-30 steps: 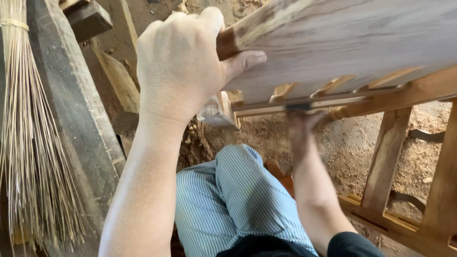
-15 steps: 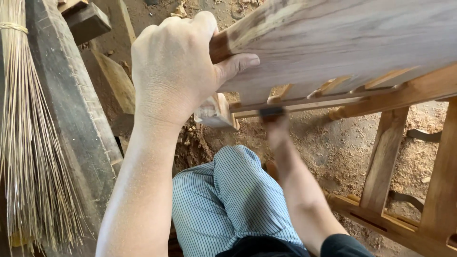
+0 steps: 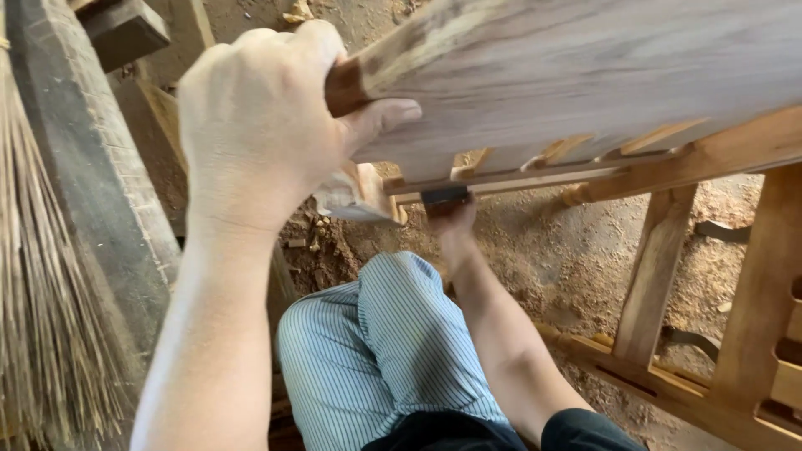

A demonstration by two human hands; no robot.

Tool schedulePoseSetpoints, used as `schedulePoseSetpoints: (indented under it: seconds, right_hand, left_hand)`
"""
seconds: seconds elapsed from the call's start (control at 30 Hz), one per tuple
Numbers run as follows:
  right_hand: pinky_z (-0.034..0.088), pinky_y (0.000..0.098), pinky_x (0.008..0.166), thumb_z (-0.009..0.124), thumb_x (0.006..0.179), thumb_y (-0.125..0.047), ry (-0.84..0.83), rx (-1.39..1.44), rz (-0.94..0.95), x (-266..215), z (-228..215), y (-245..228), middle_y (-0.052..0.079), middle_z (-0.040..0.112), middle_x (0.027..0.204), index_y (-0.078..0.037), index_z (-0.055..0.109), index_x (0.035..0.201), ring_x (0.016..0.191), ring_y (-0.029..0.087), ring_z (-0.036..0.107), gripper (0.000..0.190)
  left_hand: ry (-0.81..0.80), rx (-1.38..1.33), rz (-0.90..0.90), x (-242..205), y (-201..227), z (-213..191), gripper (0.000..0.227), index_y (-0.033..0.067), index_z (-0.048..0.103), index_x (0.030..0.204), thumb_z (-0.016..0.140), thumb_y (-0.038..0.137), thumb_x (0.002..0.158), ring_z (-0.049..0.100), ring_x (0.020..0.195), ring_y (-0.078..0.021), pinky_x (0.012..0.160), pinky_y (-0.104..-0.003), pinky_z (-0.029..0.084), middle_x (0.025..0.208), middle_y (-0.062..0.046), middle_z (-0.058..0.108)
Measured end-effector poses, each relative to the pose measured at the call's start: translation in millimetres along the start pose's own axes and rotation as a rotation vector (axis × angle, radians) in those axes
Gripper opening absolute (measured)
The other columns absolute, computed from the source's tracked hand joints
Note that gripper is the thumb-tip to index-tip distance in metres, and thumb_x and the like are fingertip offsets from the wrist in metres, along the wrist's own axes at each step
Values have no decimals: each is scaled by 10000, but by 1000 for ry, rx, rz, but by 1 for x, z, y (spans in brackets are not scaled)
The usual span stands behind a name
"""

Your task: Sanding the wooden surfaces and slats of a chair frame using sandpaper.

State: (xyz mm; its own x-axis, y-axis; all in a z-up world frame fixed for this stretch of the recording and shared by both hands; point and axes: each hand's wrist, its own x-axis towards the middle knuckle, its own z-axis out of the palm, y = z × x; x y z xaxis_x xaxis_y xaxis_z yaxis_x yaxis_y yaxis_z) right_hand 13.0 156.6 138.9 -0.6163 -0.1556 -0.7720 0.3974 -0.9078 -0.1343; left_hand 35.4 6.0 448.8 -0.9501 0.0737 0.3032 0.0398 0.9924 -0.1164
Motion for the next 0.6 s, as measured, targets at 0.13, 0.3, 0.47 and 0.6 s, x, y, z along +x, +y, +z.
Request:
schedulePoseSetpoints:
  seconds: [0.13,0.3,0.47,0.6]
  right_hand:
    - [384,264,666,364,1070,-280,-403,-316,-430,94,-62,-113,124,394,928,13,413,1123,756,174,359,302]
    - [345,521,1215,392,967,-625,-192,-93,-644,91,-51,-269,186,426,1493,-110,285,1484,1460,322,420,737]
    - [245,522,1243,403,921,-706,-229,-310,-725,57,-45,-232,127,332,1539,-143,186,1558,1498,257,292,877]
    - [254,574,1222,385,858,-791,-350,-8,-385,55,-60,-230,178,311,1555,-153,179,1559,1476,299,298,970]
  left_hand:
    - [185,103,110,-3,3,-7,683,196,639,729,542,861,852,528,485,-71,471,-241,420,587,76,565]
    - [110,221,55,-8,3,-8,687,193,645,720,511,865,766,537,465,-76,443,-225,421,546,69,560]
    - [56,139,31,-7,5,-15,677,166,659,727,541,830,769,557,465,-99,460,-243,441,555,44,579]
    - [105,141,58,-6,7,-15,649,165,676,732,569,804,774,568,481,-104,468,-250,449,560,50,586]
